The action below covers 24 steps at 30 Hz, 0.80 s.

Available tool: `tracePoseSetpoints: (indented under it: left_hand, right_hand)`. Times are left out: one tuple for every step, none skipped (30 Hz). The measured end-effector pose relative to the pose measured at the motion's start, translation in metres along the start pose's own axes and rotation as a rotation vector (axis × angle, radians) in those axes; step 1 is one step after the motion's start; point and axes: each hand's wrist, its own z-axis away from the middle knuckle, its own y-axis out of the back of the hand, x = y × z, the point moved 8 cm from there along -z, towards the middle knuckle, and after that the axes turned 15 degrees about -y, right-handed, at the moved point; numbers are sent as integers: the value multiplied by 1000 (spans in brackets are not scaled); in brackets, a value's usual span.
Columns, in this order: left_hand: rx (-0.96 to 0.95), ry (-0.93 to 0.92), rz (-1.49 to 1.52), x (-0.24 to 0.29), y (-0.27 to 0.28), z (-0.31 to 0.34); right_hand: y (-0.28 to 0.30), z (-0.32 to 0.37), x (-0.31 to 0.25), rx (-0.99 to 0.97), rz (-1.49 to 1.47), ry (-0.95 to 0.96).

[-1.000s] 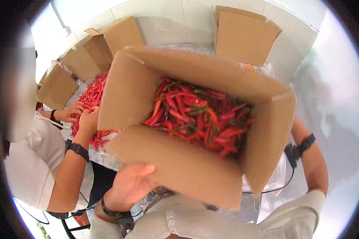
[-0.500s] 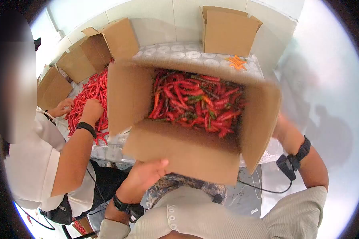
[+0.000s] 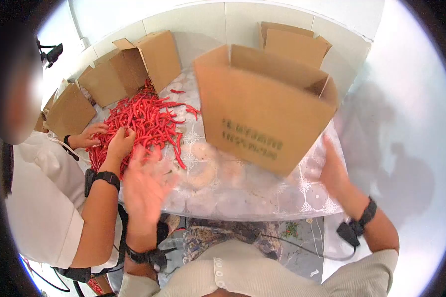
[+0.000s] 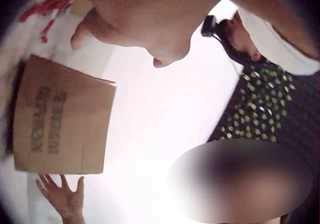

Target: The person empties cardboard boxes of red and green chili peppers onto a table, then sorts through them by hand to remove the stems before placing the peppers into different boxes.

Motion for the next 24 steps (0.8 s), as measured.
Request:
tracePoseSetpoints:
  left_hand:
    - [-56,-203,-155,23,-15,-17]
    - [-152,-190,-215,19,-27,-32]
    - [-254,-185,-271,17,-40,-48]
    - [-227,-126,-273,8,-42,-61]
    - [-203,-73,-274,-4,-44,-74]
    - [-180,-20,-276,-14,-43,-86]
    - [-145,32,-301,-22,-39,-101]
    - [-109,85,-324,-30,-35,-116]
    - [-71,140,-344,-38,-30,-130]
    - [-75,244,-333,-52,-28,-145]
    - [-78,354,-322,-66,-25,-157]
    - [-81,467,-310,-78,-28,-157]
    - [-172,413,-241,-87,-43,-159]
    - [-263,357,-171,-100,-62,-157]
    - [-353,304,-102,-107,-79,-152]
    - [-302,307,-104,-106,-86,-147]
    - [-247,313,-107,-101,-92,-138]
    - [-191,322,-113,-99,-93,-133]
    - [-237,226,-67,-96,-96,-138]
    - [-276,134,-19,-100,-92,-145]
    - [-310,42,34,-105,-86,-151]
    - [-367,-67,68,-109,-85,-160]
    - [-422,-169,99,-114,-82,-171]
    - [-472,-265,130,-122,-75,-180]
  right_hand:
    - [0,-2,-34,22,21,166]
    - [0,-2,-72,44,42,333]
    - [-3,-5,-93,39,2,321]
    - [-6,-7,-108,34,-37,316]
    - [-17,-10,-115,-107,-77,329]
    - [-27,-11,-120,-248,-116,340]
    - [-37,-10,-125,-390,-156,348]
    - [-42,-8,-125,-418,-206,329]
    - [-49,-2,-124,-444,-254,306]
    - [-52,4,-122,-467,-306,283]
    - [-50,4,-116,-438,-340,202]
    - [-49,7,-112,-418,-330,145]
    - [-48,10,-108,-397,-319,95]
    - [-46,11,-105,-377,-310,46]
    - [-41,10,-102,-325,-270,60]
    - [-37,9,-101,-272,-228,82]
    - [-32,9,-99,-219,-187,98]
    - [-30,10,-100,-191,-161,121]
    - [-29,12,-104,-163,-139,152]
    - [-27,13,-106,-136,-113,177]
    - [-21,13,-115,-100,-88,252]
    - [-13,11,-125,-64,-62,326]
    - [-5,7,-133,-26,-39,395]
    - [3,-6,-139,-46,-48,425]
